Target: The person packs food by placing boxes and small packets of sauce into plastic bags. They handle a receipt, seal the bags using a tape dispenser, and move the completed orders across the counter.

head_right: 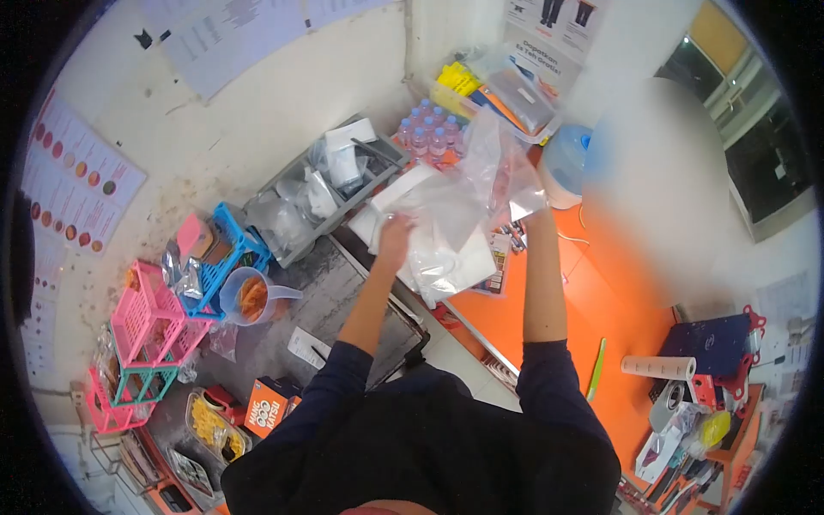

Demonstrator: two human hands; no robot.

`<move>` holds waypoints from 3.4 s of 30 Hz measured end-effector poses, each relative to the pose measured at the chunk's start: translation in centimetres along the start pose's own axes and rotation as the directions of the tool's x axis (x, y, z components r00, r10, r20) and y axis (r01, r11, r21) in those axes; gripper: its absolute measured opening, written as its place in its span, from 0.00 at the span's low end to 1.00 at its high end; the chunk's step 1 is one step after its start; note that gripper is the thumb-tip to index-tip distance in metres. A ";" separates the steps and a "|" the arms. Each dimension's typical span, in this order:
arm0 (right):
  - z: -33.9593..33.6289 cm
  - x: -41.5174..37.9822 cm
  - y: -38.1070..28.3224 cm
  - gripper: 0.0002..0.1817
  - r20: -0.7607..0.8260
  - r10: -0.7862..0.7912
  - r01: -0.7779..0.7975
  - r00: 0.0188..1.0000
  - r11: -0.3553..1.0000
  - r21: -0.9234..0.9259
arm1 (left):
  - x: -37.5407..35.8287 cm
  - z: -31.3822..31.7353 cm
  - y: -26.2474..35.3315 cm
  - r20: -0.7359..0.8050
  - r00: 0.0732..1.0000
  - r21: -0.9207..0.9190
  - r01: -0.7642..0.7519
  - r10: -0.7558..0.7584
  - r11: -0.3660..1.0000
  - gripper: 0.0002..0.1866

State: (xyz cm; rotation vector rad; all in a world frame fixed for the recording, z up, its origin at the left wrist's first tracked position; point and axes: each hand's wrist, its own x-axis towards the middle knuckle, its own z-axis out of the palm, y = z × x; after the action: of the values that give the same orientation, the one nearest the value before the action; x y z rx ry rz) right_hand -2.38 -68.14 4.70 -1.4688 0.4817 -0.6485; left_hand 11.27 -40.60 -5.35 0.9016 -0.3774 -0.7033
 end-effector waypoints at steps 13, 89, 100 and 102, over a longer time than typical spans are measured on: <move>2.8 -1.1 2.3 0.12 -0.295 -0.542 0.213 0.787 0.687 -0.694 | -9.9 -7.1 8.8 -0.330 0.924 0.184 0.262 -0.192 0.947 0.08; 33.3 -29.3 3.1 0.22 0.706 0.342 0.777 0.620 -0.143 -0.613 | -33.5 -12.0 3.2 -0.590 0.802 0.807 0.586 -0.093 -0.068 0.35; 57.4 -42.5 7.0 0.70 0.942 0.152 0.908 -0.298 0.349 0.231 | -36.5 -14.8 2.4 -0.203 0.964 0.923 0.129 0.174 0.361 0.31; 55.3 -40.6 2.8 0.71 0.940 0.197 0.849 -0.279 0.507 0.145 | -36.9 -16.3 -0.7 -0.139 0.909 0.833 -0.107 0.392 0.543 0.34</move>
State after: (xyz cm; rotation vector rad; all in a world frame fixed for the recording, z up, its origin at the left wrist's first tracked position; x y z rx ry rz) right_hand 4.25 0.10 1.67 -2.4096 -1.4404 0.5292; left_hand -6.14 -5.75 -15.84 1.7847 -0.5486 -0.0458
